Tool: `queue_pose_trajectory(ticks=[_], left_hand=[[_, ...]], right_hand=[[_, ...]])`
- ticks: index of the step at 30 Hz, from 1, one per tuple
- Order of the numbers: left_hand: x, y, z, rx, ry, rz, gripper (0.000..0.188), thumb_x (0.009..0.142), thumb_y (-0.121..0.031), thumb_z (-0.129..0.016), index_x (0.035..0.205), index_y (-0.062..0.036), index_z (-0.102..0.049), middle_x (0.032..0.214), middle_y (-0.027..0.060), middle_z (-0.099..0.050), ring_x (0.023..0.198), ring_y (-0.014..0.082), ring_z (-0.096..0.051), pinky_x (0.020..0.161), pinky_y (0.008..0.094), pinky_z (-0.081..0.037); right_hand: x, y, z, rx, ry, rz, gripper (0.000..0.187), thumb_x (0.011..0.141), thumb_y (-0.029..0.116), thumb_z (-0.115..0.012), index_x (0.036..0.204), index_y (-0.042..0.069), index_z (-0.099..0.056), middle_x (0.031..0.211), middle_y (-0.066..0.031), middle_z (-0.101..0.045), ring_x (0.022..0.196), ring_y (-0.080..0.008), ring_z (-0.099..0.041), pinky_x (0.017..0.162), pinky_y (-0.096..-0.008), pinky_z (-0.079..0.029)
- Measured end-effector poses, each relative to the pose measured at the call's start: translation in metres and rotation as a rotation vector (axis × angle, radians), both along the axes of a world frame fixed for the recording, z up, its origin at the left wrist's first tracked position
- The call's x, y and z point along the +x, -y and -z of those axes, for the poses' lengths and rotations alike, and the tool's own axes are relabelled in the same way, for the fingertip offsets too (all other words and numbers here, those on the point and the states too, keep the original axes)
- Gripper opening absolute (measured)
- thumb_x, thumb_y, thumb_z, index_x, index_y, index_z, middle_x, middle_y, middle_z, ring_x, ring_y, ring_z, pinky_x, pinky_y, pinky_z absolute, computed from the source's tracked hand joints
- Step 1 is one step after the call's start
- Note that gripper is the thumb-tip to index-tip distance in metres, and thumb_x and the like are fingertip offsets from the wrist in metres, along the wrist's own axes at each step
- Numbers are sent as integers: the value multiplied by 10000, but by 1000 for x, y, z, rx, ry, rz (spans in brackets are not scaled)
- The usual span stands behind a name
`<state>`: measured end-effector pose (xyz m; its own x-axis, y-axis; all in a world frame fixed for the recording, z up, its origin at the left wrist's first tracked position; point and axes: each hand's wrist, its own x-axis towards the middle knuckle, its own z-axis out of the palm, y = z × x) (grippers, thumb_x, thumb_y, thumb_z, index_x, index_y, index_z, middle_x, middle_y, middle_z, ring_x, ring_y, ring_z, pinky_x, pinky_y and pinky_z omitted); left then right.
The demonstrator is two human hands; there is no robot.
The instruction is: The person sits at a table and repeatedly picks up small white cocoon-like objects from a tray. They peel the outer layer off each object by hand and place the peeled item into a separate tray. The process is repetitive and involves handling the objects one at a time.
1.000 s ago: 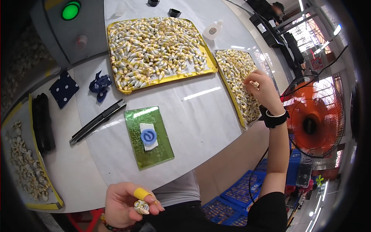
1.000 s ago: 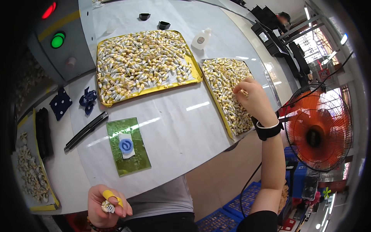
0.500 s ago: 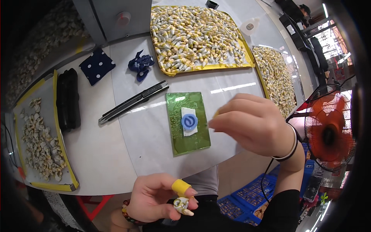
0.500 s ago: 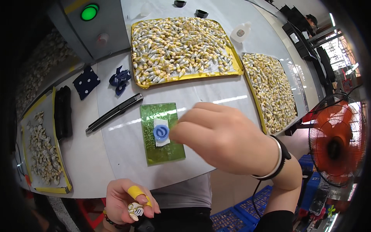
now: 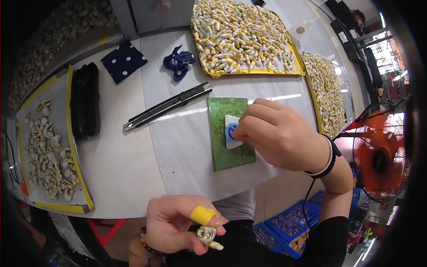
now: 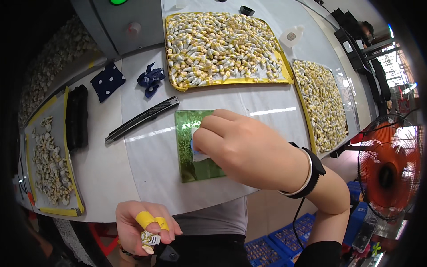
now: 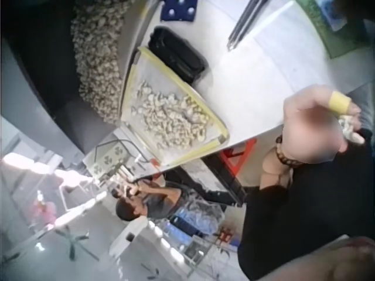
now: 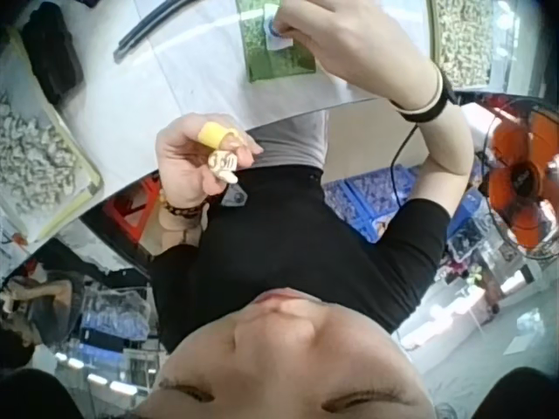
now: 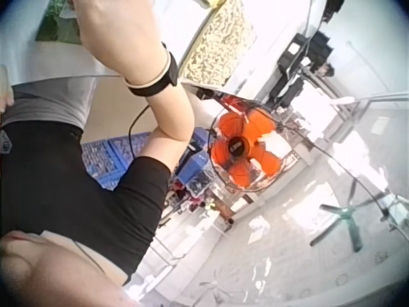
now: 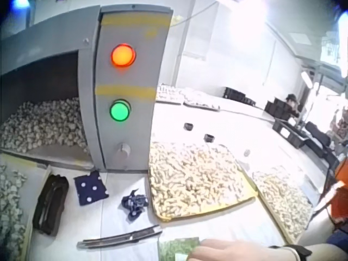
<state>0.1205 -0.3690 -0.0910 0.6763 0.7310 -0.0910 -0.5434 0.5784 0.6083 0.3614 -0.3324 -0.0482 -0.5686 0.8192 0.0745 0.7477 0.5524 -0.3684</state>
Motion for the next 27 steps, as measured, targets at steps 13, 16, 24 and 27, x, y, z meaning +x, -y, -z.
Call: queue_pose_trajectory(ticks=[13,16,24,27], left_hand=[[10,0,2,691,-460,-284,450,619,-367,-809,853,-43,-602,777,96,-627,728,217,-615,702,379,-532],[11,-1,4,746,-404,-312,390,628,-195,-816,911,-8,-623,828,102,-642,749,220,-629,707,337,-532],[13,-3,-4,814,-448,-291,328,631,-131,-819,886,5,-665,843,79,-646,728,200,-628,725,348,-545],[13,-3,-7,853,-474,-295,321,622,-135,-822,878,-13,-672,851,69,-641,725,203,-626,718,352,-548]], right_hand=[[-21,39,-20,38,-572,232,186,634,-28,-731,758,60,-625,665,-58,-618,567,-182,-592,493,-267,-473],[-25,51,-13,0,-760,131,191,655,-67,-684,836,-20,-648,748,-91,-620,611,-198,-594,530,-260,-470],[-33,54,1,95,-822,42,123,697,-45,-660,814,-49,-621,736,-106,-593,592,-196,-578,517,-261,-473],[-32,54,1,119,-787,-23,111,695,-47,-681,772,-37,-601,736,-121,-607,584,-199,-589,514,-266,-498]])
